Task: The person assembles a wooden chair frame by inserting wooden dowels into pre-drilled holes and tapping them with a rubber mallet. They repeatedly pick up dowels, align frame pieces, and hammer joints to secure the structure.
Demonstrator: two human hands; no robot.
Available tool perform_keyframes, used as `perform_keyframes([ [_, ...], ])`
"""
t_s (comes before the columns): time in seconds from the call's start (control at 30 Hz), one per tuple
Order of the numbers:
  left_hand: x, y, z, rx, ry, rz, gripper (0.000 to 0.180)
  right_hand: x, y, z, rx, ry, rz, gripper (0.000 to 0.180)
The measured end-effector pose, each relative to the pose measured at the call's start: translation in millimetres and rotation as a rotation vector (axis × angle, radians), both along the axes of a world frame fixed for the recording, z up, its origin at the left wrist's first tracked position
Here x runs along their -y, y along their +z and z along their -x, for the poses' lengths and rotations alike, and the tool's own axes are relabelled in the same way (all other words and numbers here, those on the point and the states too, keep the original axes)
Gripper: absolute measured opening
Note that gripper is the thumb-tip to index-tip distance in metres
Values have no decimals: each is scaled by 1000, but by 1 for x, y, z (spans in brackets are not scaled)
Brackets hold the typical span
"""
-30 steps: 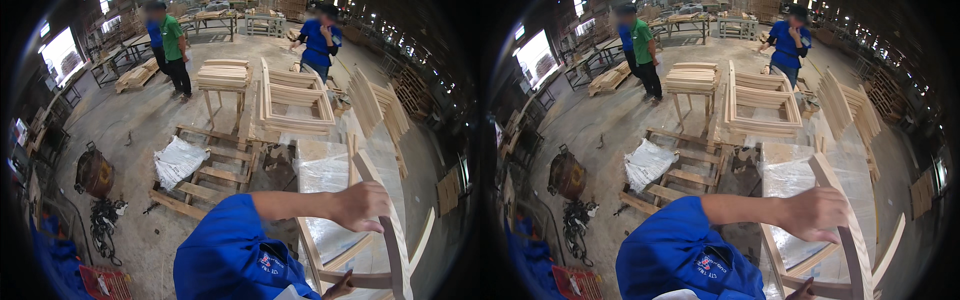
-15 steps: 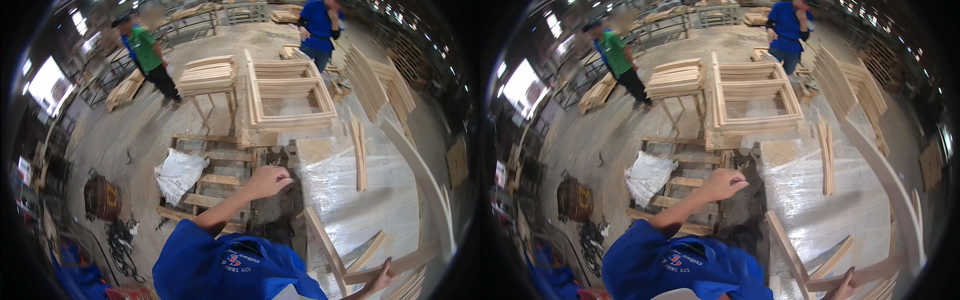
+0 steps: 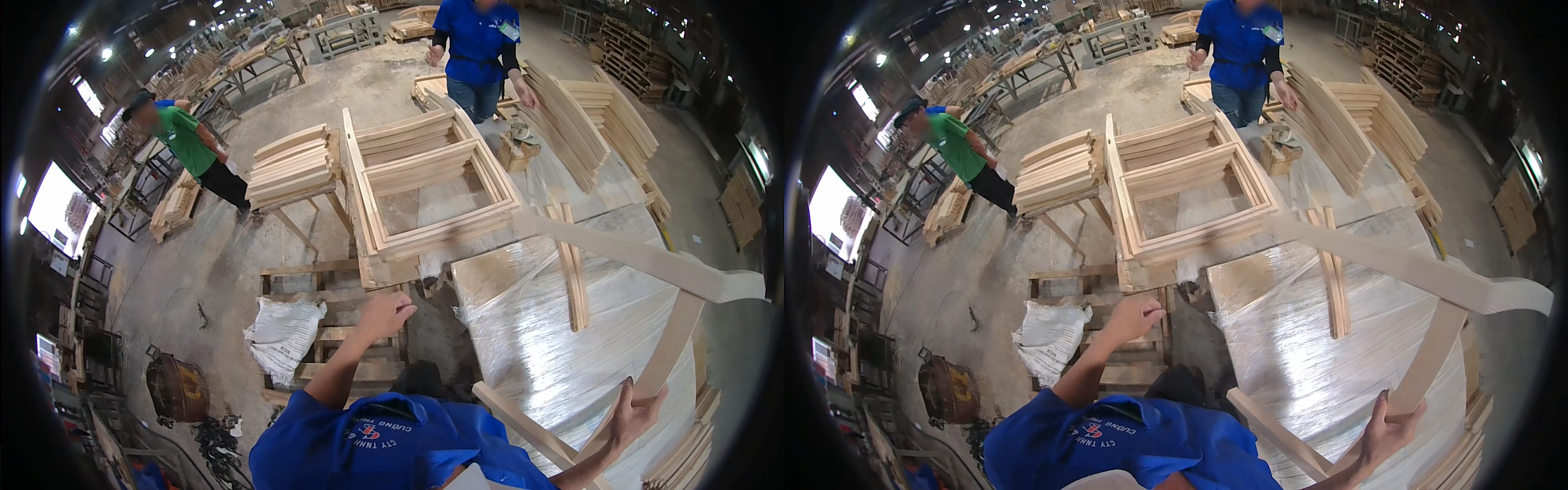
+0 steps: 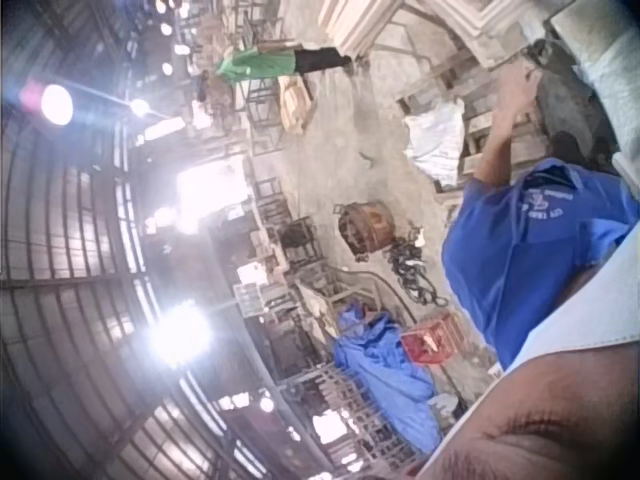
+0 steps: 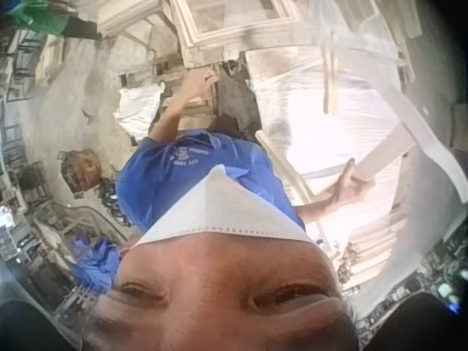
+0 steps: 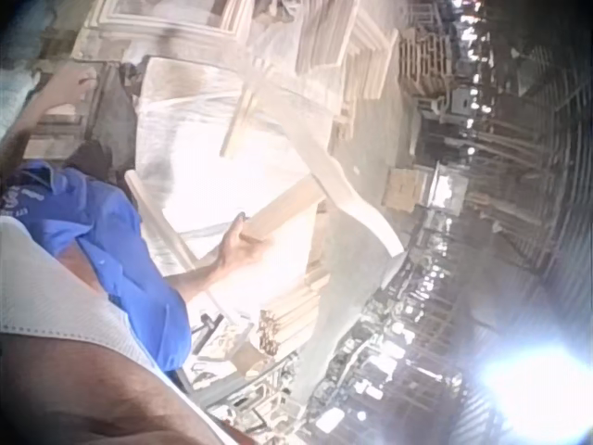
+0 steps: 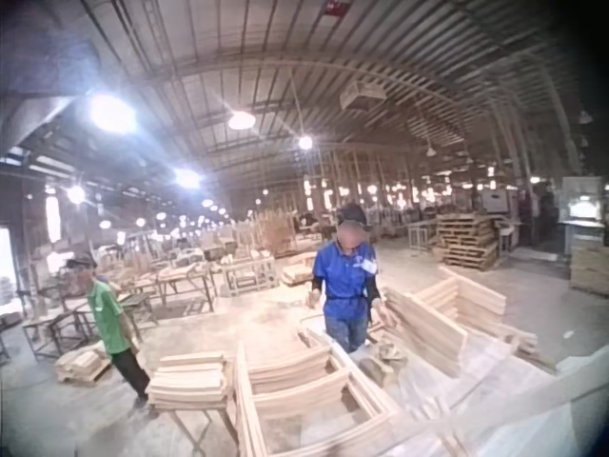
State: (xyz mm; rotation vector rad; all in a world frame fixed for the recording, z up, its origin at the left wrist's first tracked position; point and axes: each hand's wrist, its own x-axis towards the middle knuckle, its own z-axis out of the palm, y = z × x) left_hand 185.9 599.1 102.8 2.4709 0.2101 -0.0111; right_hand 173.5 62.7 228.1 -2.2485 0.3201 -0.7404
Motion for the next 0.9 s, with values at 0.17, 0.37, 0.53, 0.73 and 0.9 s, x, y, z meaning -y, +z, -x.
perform_keyframes([
  [0.17, -39, -9, -81, 54, -64, -5, 25, -19, 0, -20, -92, -35, 77, 51],
  [0.37, -150, -16, -241, 259, -3, -38, 26, -60, 26, -34, 102, -255, 101, 51],
  [0.53, -243, -13, -390, 276, 125, -251, 44, -98, 78, -18, 90, -658, 261, 53],
  [0.73, -298, -13, -514, 230, 54, -627, 67, -128, 134, 69, -52, -1350, 607, 63],
  [0.9, -336, -7, -547, -2, 46, -688, 88, -160, 158, 107, -46, -1284, 912, 54],
])
